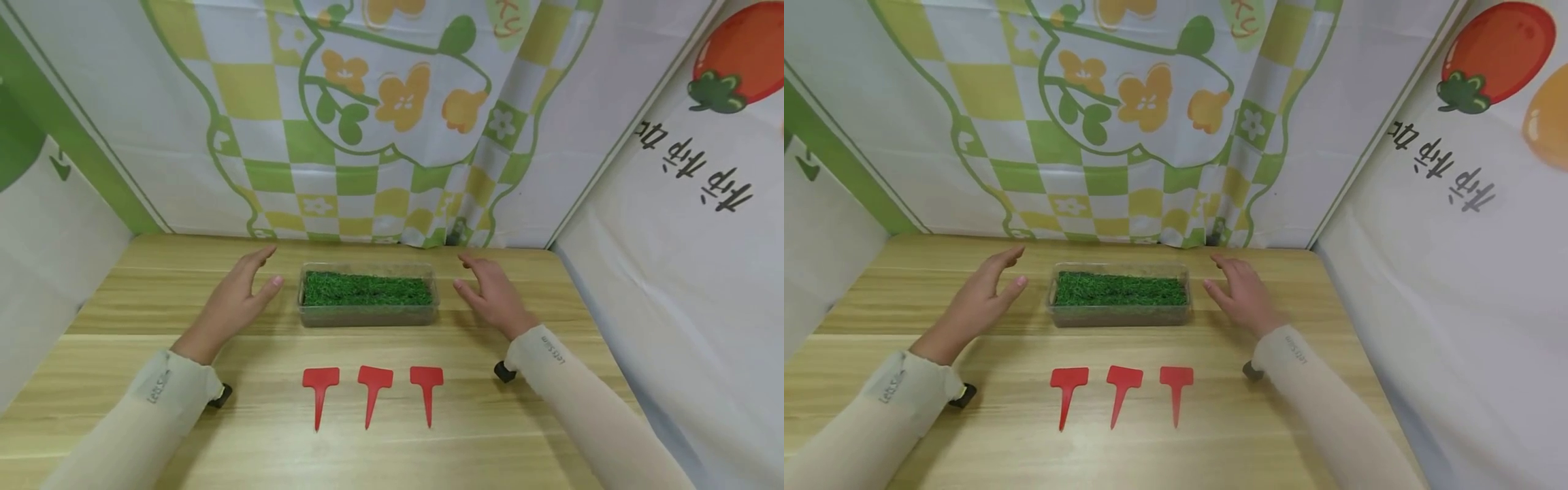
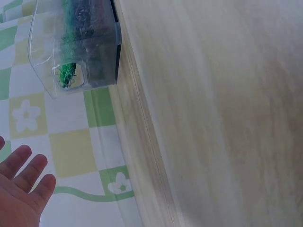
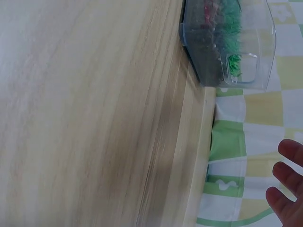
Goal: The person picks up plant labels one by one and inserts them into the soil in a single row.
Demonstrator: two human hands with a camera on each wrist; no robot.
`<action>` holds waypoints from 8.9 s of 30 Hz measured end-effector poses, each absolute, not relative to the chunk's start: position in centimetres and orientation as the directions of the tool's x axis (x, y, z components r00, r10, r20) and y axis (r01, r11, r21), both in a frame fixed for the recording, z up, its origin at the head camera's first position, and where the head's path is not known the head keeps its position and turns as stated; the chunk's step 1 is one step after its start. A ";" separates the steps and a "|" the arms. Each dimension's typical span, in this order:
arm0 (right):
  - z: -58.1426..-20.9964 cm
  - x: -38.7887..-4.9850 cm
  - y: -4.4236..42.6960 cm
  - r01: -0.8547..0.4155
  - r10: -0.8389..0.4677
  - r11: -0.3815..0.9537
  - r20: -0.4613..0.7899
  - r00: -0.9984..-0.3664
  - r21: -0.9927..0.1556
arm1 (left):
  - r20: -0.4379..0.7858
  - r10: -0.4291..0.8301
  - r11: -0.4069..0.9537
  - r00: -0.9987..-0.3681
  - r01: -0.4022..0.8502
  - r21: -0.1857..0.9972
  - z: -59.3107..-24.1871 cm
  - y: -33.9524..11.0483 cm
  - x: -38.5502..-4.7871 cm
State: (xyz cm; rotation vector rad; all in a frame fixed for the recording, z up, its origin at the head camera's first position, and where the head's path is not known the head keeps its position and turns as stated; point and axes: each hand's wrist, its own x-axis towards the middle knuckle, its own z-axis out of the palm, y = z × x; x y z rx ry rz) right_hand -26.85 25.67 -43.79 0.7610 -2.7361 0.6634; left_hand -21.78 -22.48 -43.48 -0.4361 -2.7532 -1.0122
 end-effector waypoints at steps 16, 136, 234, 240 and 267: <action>-43.4 -25.7 23.8 -0.514 -0.446 0.753 0.257 -0.858 -0.411 | 0.218 0.253 0.707 -0.943 0.334 0.624 -44.2 -21.2 -21.8; -46.3 -23.2 20.6 -0.393 -0.427 0.767 0.052 -0.903 -0.508 | -0.056 0.281 0.849 -0.958 0.220 0.481 -44.0 -19.9 -20.9; -45.9 -14.2 19.3 -0.705 -0.694 0.707 -0.137 -0.707 0.053 | -0.180 0.353 0.822 -0.918 0.212 0.528 -45.3 -20.1 -20.6; -45.8 -14.1 19.2 -0.693 -0.688 0.720 -0.143 -0.711 -0.019 | -0.171 0.363 0.808 -0.916 0.218 0.548 -45.3 -20.2 -20.7; -45.9 -14.2 19.2 -0.707 -0.709 0.704 -0.122 -0.695 -0.065 | -0.173 0.370 0.795 -0.913 0.214 0.568 -45.2 -20.2 -20.7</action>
